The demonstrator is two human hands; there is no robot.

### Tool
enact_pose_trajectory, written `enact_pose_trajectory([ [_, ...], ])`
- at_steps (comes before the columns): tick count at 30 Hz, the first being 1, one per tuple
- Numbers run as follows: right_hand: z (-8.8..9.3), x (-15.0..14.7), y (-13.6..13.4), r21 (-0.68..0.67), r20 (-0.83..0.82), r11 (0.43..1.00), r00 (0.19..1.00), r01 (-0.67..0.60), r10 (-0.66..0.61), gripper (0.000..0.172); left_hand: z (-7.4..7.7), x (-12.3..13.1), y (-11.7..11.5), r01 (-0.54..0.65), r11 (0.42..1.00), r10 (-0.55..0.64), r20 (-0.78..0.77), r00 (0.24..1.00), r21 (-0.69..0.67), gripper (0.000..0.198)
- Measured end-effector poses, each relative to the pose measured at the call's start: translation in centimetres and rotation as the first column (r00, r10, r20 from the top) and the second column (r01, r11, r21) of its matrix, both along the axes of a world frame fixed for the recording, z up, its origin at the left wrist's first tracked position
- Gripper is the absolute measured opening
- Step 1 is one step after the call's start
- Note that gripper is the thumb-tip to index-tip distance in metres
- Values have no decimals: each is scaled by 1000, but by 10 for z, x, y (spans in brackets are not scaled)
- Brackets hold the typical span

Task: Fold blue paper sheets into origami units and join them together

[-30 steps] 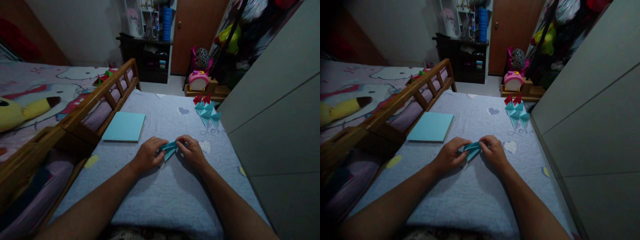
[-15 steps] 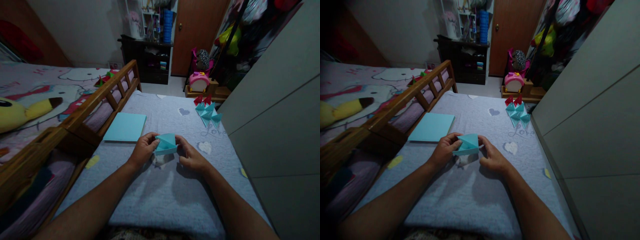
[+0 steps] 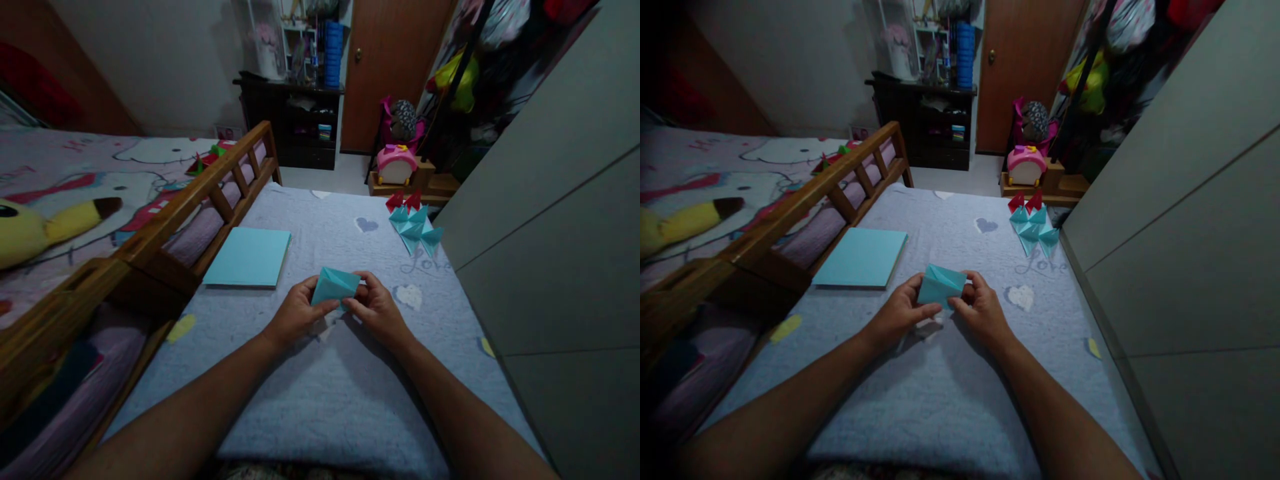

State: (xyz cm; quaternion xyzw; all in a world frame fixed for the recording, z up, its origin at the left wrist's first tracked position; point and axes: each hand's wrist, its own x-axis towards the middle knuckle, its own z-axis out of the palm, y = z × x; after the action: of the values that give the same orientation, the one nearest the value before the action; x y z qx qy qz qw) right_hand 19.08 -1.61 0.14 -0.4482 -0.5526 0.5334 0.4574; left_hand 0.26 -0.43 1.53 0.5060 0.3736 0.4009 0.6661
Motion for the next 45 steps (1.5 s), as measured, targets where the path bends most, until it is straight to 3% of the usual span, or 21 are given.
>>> enact_pose_trajectory([
  [3, 0, -2, -2, 33, 25, 999, 999, -39, 38, 36, 0, 2, 1, -90, 995, 93, -96, 991, 35, 34],
  [8, 1, 0, -3, 175, 124, 980, 985, 96, -119, 41, 1, -2, 3, -208, 978, 208, -112, 972, 8, 30],
  [15, 1, 2, -3, 330, 176, 935, 964, 132, -198, 26, -4, -9, 6, -147, 980, 175, -235, 956, 135, 18],
  [19, 5, 2, -5, 451, 224, 890, 955, 75, -194, 22, -10, -11, 7, -108, 980, 151, -274, 950, 165, 21],
  [28, 11, 1, -8, 522, 277, 852, 936, 45, -219, 24, -9, -10, 7, -109, 963, 180, -286, 941, 247, 34],
  [33, 11, 1, -7, 455, 256, 890, 954, 22, -154, 17, -9, -9, 4, -138, 945, 222, -269, 937, 298, 53],
  [45, 4, 3, -3, 156, 222, 983, 967, 93, -126, 15, -10, -13, 4, -47, 944, 160, -328, 931, 327, 23],
])
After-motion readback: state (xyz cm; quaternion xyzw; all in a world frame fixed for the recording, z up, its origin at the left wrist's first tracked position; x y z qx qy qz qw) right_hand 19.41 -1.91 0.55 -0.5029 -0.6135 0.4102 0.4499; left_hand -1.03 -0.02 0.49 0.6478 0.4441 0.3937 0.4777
